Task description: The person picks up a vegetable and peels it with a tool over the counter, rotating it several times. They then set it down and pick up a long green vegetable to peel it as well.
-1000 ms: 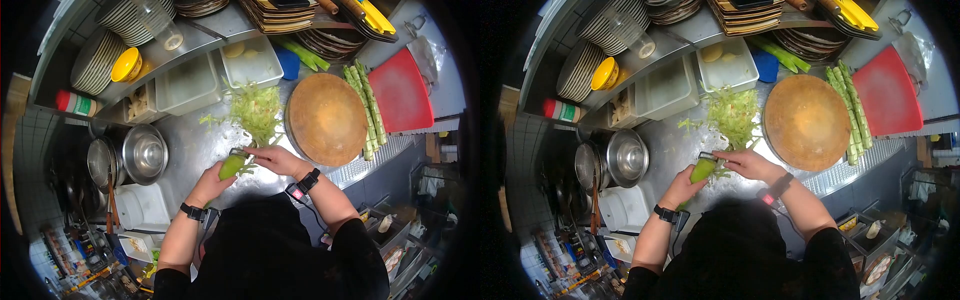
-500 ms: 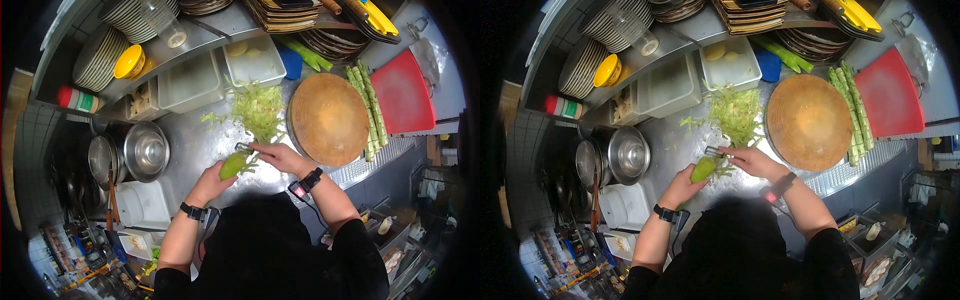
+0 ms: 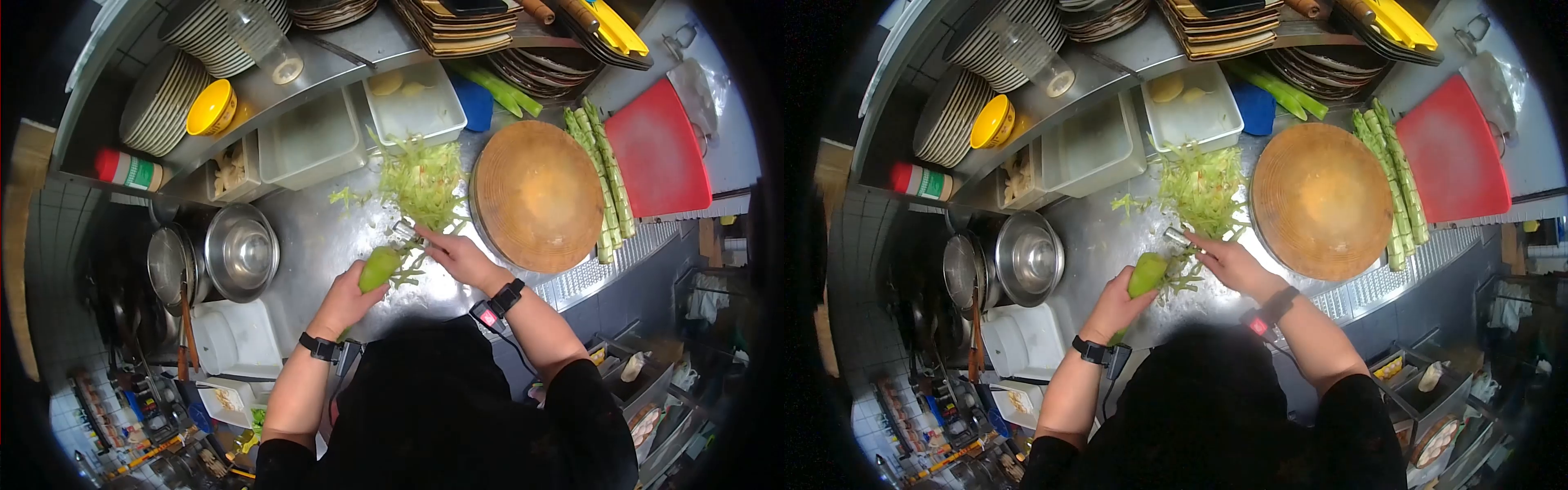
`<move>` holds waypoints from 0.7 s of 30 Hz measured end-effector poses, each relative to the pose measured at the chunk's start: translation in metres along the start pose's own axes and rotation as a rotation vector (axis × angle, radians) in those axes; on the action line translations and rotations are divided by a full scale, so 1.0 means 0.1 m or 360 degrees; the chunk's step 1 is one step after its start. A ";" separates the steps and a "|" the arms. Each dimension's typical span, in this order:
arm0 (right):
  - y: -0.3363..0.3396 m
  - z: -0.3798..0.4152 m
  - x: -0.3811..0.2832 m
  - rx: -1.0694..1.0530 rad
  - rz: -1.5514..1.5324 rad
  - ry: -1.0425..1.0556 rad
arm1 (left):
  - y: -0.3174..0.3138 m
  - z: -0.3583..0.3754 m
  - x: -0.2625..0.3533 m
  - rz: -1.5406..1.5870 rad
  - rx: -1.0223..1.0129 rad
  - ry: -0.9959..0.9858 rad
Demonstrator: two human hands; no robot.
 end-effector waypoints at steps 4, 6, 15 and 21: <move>0.03 0.06 -0.30 -0.0194 -0.0325 -0.0068 | -0.02 -0.05 0.00 -0.0063 0.0055 0.0045; 0.01 0.07 -0.38 -0.0286 -0.0459 0.0045 | -0.03 -0.05 0.00 -0.0068 0.0053 0.0039; -0.13 -0.05 0.04 -0.0423 0.0108 0.0099 | -0.04 -0.05 -0.04 -0.0122 0.0052 -0.0023; -0.02 -0.06 0.02 -0.0048 -0.0017 0.0208 | -0.02 -0.07 -0.06 -0.0103 0.0068 0.0053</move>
Point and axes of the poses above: each hand's wrist, its own z-axis away from the middle knuckle, its own y-axis out of the back of the hand, x = y × z, the point moved 3 cm from there along -z, towards the middle knuckle, and after that the axes turned 2 degrees about x, right-handed, at the moved point
